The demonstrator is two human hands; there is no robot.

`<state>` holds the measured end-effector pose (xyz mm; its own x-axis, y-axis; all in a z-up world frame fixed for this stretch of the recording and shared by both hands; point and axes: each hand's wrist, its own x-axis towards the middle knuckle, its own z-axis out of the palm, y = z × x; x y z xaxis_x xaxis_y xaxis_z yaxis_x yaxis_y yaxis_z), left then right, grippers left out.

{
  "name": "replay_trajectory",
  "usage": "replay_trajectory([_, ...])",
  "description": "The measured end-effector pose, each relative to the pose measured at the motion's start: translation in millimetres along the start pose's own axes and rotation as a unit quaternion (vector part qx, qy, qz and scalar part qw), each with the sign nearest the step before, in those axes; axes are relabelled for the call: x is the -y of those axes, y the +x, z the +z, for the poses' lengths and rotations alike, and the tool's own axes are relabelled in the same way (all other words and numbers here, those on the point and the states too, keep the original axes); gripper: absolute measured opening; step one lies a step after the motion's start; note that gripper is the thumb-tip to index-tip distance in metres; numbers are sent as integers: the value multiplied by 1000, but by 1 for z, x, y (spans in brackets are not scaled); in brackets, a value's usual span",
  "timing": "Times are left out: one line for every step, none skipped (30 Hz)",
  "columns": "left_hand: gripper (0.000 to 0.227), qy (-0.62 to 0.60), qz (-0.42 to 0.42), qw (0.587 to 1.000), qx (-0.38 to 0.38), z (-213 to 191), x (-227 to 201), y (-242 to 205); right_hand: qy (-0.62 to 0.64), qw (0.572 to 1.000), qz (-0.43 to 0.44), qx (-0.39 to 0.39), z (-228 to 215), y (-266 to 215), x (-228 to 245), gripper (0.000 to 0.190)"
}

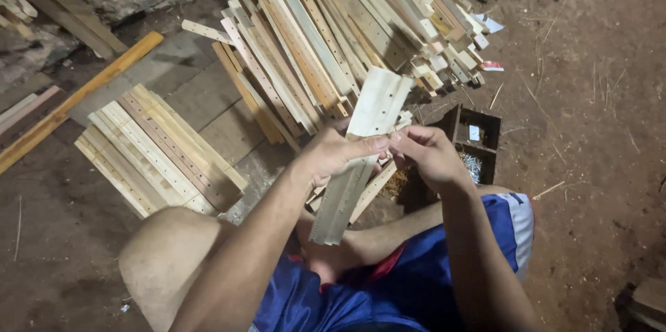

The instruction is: Bundling thin wooden slats together using rubber bands in a workshop environment.

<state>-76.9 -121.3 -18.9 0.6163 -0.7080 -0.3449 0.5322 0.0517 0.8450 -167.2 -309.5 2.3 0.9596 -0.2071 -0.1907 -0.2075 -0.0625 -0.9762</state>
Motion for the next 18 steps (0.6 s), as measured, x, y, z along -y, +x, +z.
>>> replay_trajectory([56, -39, -2, 999, 4, -5, 9, 3, 57, 998, -2, 2, 1, 0, -3, 29])
replay_trajectory([46, -78, -4, 997, 8, -9, 18, 6, 113, 994, -4, 5, 1, 0, -7, 29])
replay_trajectory([46, -77, -2, 997, 8, -4, 7, 0, 113, 994, -6, 6, 6, -1, 4, 29])
replay_trajectory([43, -56, 17, 997, 45, 1, -3, -7, 212, 976, 15, 39, 11, -3, 15, 28])
replay_trajectory([41, -35, 36, 995, 83, 6, -13, -13, 309, 948, 36, 72, 16, -5, 26, 29])
replay_trajectory([41, -34, 37, 995, 83, 6, -12, -12, 308, 948, 34, 73, 8, 2, 18, 29])
replay_trajectory([40, -29, 42, 991, 124, 7, -10, -12, 339, 935, 62, 79, 0, 8, 10, 36])
replay_trajectory([39, -24, 47, 985, 164, 7, -8, -11, 370, 921, 89, 84, -9, 14, 2, 44])
replay_trajectory([39, -24, 46, 985, 165, 13, -24, -20, 370, 921, 89, 83, -11, 17, -7, 44])
replay_trajectory([38, -19, 53, 980, 189, 19, -40, -30, 455, 879, 103, 101, -13, 20, -15, 28])
replay_trajectory([36, -13, 62, 975, 212, 24, -57, -39, 535, 828, 114, 119, -16, 24, -22, 15])
replay_trajectory([36, -13, 63, 975, 213, 19, -41, -31, 535, 829, 113, 120, -16, 25, -21, 15])
replay_trajectory([38, -32, 44, 972, 226, 14, -25, -23, 518, 840, 111, 116, -16, 26, -20, 15])
replay_trajectory([39, -50, 26, 969, 240, 8, -9, -15, 500, 852, 109, 112, -16, 28, -18, 17])
replay_trajectory([39, -50, 25, 969, 241, 8, -13, -19, 501, 852, 108, 111, -15, 28, -17, 17])
replay_trajectory([42, -11, -4, 974, 224, 8, -18, -23, 476, 867, 105, 102, -15, 29, -15, 21])
replay_trajectory([45, 30, -31, 977, 207, 7, -23, -26, 451, 882, 100, 94, -15, 31, -13, 26])
replay_trajectory([45, 31, -31, 977, 208, 6, -22, -23, 451, 882, 98, 94, -22, 32, -4, 26])
